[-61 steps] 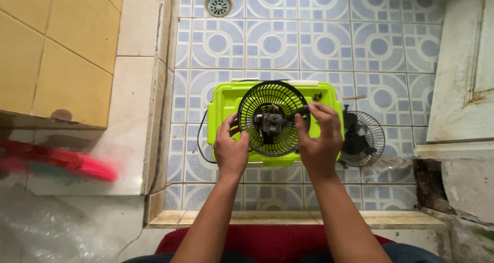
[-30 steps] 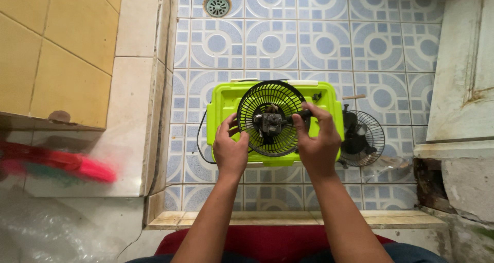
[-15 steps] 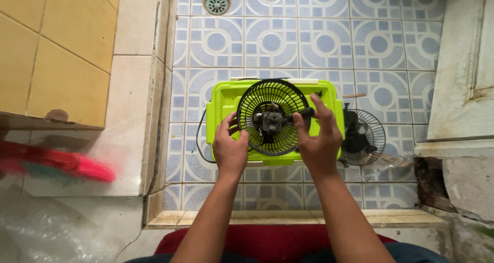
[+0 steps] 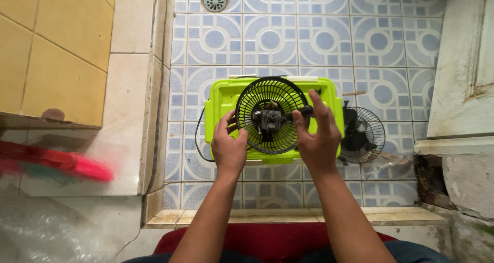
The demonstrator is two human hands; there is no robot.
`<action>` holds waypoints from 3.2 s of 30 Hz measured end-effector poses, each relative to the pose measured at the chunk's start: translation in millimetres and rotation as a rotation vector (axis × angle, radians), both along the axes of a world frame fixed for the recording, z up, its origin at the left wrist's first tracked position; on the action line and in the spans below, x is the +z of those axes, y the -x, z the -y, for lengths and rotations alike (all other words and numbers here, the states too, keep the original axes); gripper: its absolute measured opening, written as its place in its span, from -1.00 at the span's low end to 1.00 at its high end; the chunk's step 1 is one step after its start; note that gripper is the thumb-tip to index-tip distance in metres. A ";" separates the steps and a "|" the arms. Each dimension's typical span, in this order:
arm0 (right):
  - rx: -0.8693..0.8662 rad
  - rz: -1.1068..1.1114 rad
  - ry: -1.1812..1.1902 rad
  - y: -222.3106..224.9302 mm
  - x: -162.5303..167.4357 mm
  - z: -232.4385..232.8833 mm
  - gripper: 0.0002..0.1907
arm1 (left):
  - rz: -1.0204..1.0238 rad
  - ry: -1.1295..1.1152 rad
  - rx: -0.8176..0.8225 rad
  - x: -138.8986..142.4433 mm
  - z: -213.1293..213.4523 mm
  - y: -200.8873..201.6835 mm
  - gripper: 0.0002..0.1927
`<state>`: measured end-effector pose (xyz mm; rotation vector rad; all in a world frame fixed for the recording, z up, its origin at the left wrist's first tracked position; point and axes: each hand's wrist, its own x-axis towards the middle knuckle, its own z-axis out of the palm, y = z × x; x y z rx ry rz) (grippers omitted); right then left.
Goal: The person sits on the floor and disassembles a small electric fan resting on a green plastic box. They use a screwdriver to loosen the blade cap and work the front grille and blade assembly off the motor housing by hand.
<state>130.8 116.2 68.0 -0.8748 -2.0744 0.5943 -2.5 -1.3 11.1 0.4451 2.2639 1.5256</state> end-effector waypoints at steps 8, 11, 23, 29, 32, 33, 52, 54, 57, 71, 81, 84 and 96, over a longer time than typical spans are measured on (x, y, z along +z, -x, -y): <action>0.128 -0.090 -0.025 1.6 7.8 2.8 -0.60 | 0.007 0.016 -0.008 1.3 0.5 0.5 -0.50; 0.066 -0.053 -0.024 2.7 6.7 3.7 -0.58 | 0.021 0.010 -0.007 2.2 0.5 1.4 -0.49; 0.099 -0.054 0.017 -1.3 -0.8 0.8 -0.59 | 0.025 0.012 -0.005 3.5 0.4 1.2 -0.49; -0.012 0.015 0.008 -0.7 -3.7 -0.9 -0.63 | 0.026 0.014 0.002 2.8 -0.1 1.0 -0.50; 0.068 -0.024 -0.024 -1.7 -2.6 -2.3 -0.60 | 0.022 0.007 -0.001 2.8 0.1 1.4 -0.49; 0.115 -0.065 -0.027 -1.9 -2.1 -2.2 -0.57 | 0.022 0.004 -0.003 2.9 0.3 1.3 -0.49; 0.131 -0.081 -0.005 -1.4 0.0 -1.1 -0.59 | 0.015 0.022 -0.005 0.6 0.5 1.7 -0.49; 0.090 -0.025 -0.051 -1.5 -1.7 -0.8 -0.64 | 0.023 0.024 -0.004 0.8 0.0 1.6 -0.49; 0.017 -0.009 -0.066 -2.3 -4.5 -1.5 -0.60 | 0.026 0.019 -0.004 1.5 0.0 1.3 -0.49; 0.005 0.100 -0.029 -0.6 -0.8 -3.0 -0.62 | 0.027 0.015 -0.005 0.5 0.5 2.2 -0.50; 0.161 -0.020 -0.007 3.1 5.2 0.7 -0.51 | 0.023 0.024 -0.003 0.0 0.4 1.6 -0.50; 0.058 0.037 -0.086 1.1 1.1 -0.2 -0.52 | 0.012 0.001 -0.007 -1.6 0.7 1.9 -0.49; 0.119 -0.030 -0.007 0.5 0.4 1.6 -0.62 | 0.006 0.009 -0.010 -0.8 0.8 1.6 -0.50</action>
